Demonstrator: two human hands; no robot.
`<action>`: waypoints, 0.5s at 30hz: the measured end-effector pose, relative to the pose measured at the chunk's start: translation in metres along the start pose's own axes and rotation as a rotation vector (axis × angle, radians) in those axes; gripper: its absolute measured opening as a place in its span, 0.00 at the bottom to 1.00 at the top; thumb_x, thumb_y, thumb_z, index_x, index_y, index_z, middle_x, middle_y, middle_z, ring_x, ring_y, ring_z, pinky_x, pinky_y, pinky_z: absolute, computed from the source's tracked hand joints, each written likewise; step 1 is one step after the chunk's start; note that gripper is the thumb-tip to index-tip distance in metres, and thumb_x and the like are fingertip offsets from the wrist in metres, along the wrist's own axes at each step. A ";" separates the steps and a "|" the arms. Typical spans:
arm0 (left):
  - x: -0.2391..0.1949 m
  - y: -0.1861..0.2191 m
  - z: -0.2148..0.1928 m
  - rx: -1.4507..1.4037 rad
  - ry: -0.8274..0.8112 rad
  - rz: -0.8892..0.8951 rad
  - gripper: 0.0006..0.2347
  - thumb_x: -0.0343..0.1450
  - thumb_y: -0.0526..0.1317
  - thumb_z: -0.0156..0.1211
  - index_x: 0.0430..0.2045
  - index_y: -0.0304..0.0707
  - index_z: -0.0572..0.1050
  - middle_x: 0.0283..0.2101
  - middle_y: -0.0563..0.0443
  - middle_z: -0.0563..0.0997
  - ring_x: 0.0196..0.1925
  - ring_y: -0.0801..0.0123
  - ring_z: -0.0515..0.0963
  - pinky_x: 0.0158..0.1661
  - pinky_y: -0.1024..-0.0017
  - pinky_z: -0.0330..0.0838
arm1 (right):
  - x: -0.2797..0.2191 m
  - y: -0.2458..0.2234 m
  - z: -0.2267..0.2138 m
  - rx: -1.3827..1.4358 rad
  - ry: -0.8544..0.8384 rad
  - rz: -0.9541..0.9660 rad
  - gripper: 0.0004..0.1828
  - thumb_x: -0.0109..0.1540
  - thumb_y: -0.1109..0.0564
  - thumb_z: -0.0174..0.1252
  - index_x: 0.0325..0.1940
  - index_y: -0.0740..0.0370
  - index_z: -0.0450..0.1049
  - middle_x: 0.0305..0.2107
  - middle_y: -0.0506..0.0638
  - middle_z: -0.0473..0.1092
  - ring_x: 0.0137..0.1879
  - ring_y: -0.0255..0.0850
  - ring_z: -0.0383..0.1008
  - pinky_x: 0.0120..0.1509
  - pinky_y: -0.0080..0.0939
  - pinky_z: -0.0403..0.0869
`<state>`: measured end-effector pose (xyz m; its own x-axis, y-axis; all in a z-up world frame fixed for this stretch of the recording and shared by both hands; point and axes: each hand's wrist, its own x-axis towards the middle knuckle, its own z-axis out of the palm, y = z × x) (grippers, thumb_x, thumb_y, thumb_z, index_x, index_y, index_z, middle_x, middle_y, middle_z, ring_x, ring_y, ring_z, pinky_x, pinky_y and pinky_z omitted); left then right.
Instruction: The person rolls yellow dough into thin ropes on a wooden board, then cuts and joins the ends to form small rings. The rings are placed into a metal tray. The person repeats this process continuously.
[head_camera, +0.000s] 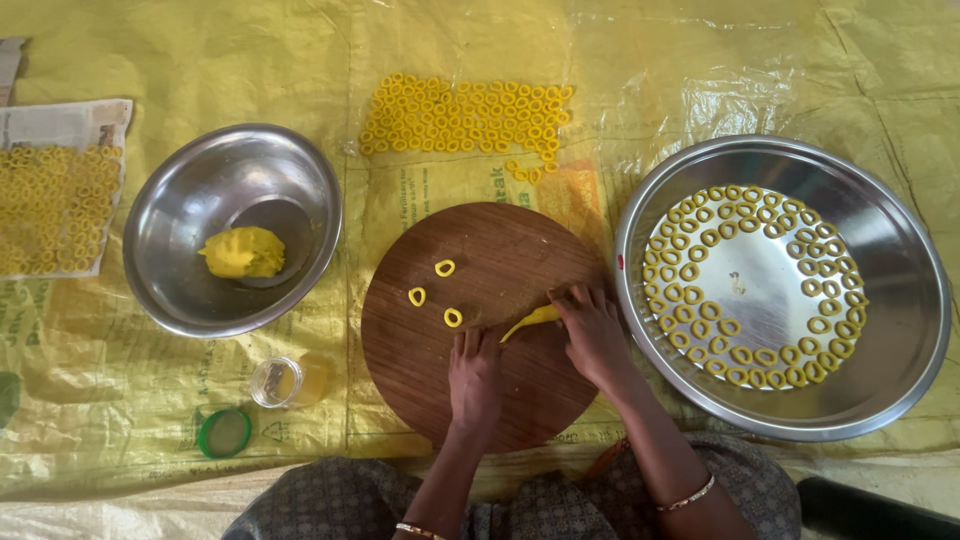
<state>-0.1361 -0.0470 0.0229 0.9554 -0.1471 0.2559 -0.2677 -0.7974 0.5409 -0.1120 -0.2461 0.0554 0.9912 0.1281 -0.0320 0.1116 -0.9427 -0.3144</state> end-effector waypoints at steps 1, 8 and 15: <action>-0.001 -0.004 -0.001 0.012 -0.019 -0.006 0.13 0.67 0.31 0.62 0.45 0.33 0.77 0.48 0.42 0.76 0.51 0.47 0.75 0.51 0.54 0.72 | 0.000 0.001 0.001 0.004 -0.007 0.012 0.40 0.47 0.72 0.60 0.64 0.56 0.70 0.56 0.56 0.64 0.65 0.56 0.62 0.66 0.58 0.66; 0.001 -0.005 0.006 -0.001 0.010 -0.037 0.13 0.65 0.35 0.66 0.42 0.34 0.78 0.44 0.42 0.75 0.49 0.48 0.73 0.49 0.51 0.68 | 0.003 0.007 0.007 0.084 -0.014 0.065 0.35 0.54 0.71 0.58 0.63 0.48 0.73 0.57 0.55 0.67 0.67 0.55 0.63 0.69 0.56 0.66; -0.003 -0.007 0.002 -0.065 0.053 -0.085 0.07 0.70 0.36 0.63 0.39 0.35 0.78 0.44 0.45 0.76 0.49 0.52 0.74 0.50 0.54 0.69 | -0.001 0.010 -0.012 0.240 -0.044 0.002 0.26 0.60 0.65 0.59 0.62 0.51 0.75 0.59 0.58 0.68 0.72 0.58 0.58 0.74 0.56 0.58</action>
<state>-0.1364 -0.0417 0.0169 0.9676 -0.0481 0.2477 -0.1949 -0.7660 0.6125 -0.1106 -0.2589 0.0638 0.9868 0.1446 -0.0728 0.0844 -0.8433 -0.5308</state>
